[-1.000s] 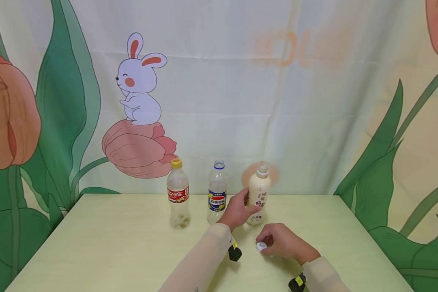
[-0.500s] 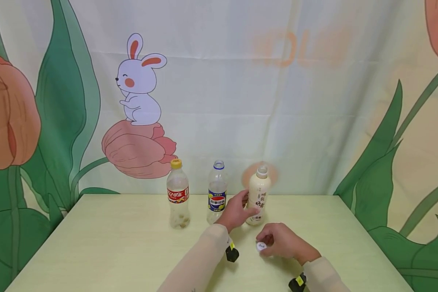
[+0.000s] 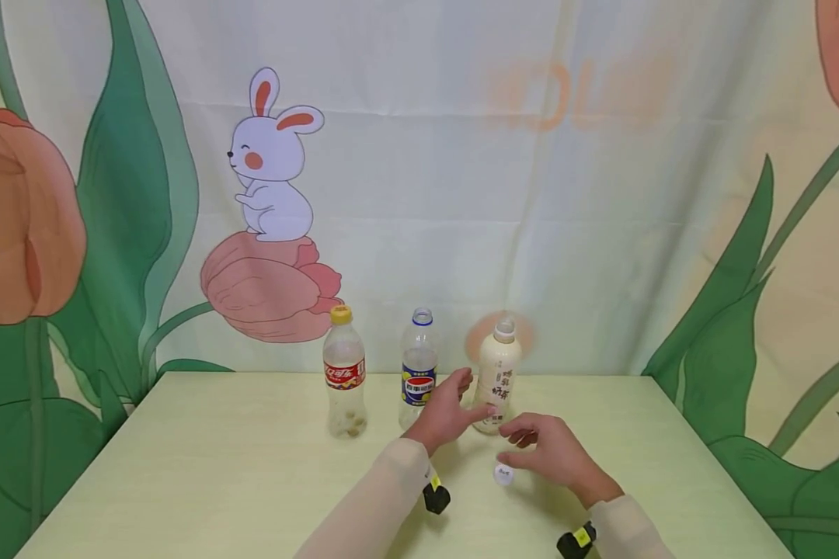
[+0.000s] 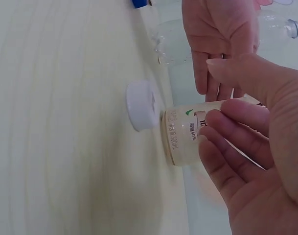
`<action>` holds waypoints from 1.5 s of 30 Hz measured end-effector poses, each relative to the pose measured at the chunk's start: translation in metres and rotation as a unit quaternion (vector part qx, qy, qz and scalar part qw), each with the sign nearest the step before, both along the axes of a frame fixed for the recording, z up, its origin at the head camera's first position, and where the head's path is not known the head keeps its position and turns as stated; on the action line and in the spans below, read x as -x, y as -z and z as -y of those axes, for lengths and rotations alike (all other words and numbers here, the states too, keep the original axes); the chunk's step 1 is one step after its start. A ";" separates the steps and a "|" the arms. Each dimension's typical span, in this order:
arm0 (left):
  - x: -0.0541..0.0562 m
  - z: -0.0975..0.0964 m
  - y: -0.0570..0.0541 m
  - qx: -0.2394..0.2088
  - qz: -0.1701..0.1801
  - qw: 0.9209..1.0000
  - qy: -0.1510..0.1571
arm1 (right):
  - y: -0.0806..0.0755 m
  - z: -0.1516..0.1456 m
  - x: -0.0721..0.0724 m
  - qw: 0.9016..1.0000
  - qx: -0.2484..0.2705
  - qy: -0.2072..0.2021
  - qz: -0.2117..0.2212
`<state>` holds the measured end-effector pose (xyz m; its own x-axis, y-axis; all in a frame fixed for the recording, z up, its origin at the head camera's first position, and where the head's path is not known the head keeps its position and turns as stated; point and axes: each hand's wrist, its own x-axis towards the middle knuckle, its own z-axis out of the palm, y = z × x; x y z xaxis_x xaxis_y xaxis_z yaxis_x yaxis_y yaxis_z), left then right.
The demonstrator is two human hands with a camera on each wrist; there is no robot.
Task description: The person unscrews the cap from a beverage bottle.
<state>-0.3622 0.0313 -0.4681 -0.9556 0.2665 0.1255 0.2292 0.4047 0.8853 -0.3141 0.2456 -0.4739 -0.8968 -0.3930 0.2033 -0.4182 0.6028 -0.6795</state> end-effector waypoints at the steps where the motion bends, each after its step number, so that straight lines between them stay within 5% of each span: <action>1: -0.002 0.001 -0.001 0.000 0.003 1.000 -0.001 | 0.000 0.000 0.000 1.000 0.008 0.006 0.001; 12: -0.029 0.020 -0.009 0.012 0.010 1.000 0.027 | -0.006 0.001 -0.006 0.996 0.052 0.062 0.040; 23: -0.068 0.056 -0.021 -0.004 -0.019 0.996 0.088 | -0.009 0.014 -0.018 0.992 0.112 0.043 0.049; 36: -0.099 0.113 -0.013 -0.042 -0.039 0.998 -0.028 | -0.005 0.045 -0.029 0.986 0.149 0.007 0.070; 45: -0.103 0.139 -0.015 -0.033 -0.084 0.987 -0.137 | -0.015 0.073 -0.031 0.982 0.167 -0.028 0.082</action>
